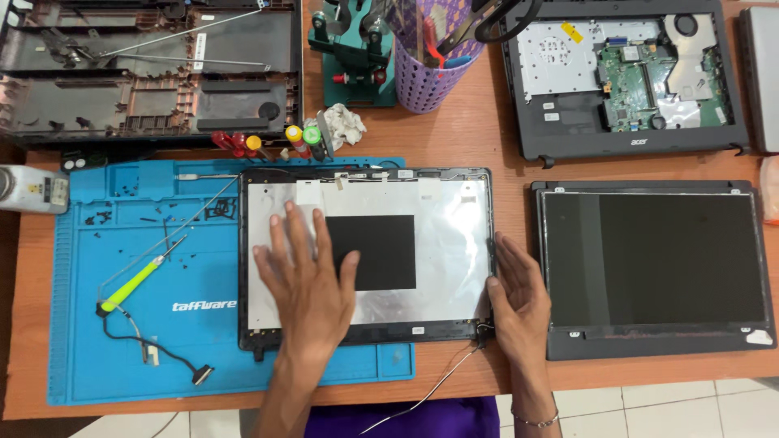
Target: The person organizes components on a laptop assembly by hand, routes internal cables along the frame, and presses onto the internal surfaces.
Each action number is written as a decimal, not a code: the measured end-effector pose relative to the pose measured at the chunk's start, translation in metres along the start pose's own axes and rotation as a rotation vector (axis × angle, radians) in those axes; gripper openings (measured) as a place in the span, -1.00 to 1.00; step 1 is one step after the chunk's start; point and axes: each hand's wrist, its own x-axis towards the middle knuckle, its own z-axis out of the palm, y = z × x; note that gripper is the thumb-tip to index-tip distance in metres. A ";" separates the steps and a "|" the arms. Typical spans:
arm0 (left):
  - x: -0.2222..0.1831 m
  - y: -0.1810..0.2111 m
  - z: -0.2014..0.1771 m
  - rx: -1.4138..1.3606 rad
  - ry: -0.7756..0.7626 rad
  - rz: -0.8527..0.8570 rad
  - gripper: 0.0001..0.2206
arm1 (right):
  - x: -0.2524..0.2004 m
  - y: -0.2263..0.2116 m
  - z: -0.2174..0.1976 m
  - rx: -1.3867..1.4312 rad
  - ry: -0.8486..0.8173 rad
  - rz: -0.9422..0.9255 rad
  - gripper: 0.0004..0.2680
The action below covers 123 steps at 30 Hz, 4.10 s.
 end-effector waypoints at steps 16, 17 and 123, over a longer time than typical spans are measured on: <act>0.024 0.058 0.029 -0.056 0.025 0.021 -0.40 | 0.002 -0.001 -0.002 0.003 -0.019 0.049 -0.60; 0.024 0.062 0.031 -0.063 0.023 0.044 -0.43 | 0.002 -0.001 -0.002 0.005 -0.020 0.052 -0.60; -0.109 -0.034 -0.025 0.138 0.079 -0.350 -0.44 | -0.002 0.001 0.001 -0.054 -0.021 -0.097 -0.64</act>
